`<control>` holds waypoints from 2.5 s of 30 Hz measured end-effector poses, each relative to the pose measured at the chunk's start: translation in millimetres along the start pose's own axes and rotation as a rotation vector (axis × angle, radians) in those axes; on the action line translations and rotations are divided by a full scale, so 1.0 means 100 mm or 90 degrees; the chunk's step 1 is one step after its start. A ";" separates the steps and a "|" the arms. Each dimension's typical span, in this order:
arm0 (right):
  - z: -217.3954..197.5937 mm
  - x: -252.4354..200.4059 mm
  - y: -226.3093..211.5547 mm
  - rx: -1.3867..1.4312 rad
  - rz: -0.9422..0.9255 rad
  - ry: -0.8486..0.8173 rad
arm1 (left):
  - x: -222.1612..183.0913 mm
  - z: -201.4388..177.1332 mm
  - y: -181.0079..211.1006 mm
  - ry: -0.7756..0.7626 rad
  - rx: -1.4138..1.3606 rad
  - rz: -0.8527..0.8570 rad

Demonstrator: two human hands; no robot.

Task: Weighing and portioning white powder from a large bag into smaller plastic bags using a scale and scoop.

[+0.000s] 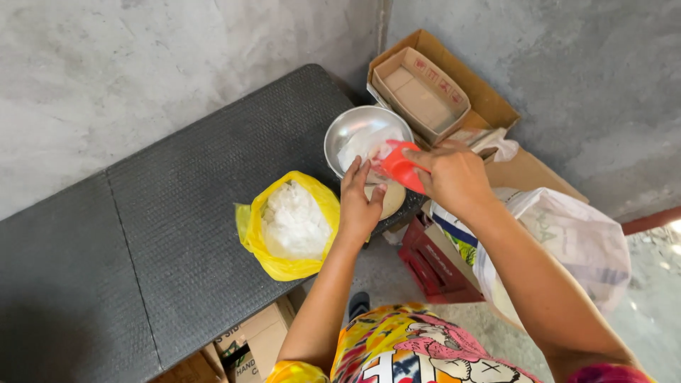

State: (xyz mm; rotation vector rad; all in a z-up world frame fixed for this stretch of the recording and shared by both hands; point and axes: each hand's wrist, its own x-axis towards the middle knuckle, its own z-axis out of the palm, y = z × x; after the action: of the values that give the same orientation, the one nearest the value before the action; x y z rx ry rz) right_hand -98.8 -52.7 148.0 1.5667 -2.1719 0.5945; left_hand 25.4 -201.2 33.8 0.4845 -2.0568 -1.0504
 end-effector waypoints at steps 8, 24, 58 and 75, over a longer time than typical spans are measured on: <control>-0.26 -0.36 0.01 0.085 0.216 0.009 | -0.02 -0.08 0.12 0.019 -0.039 0.024; -1.08 -2.68 0.44 0.264 0.523 0.212 | -0.77 0.86 1.05 -0.082 -0.179 0.155; -0.41 -1.36 0.37 0.309 0.356 0.081 | -0.72 0.27 0.65 0.079 0.058 0.096; 1.19 1.01 0.81 0.241 0.230 -0.220 | 1.01 -0.66 -0.07 0.019 0.212 0.216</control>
State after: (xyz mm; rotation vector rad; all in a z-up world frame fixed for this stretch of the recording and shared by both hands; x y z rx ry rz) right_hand -213.7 -175.2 95.4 1.5551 -2.7665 0.9533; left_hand 11.9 -302.3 99.0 0.2961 -2.1990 -0.5010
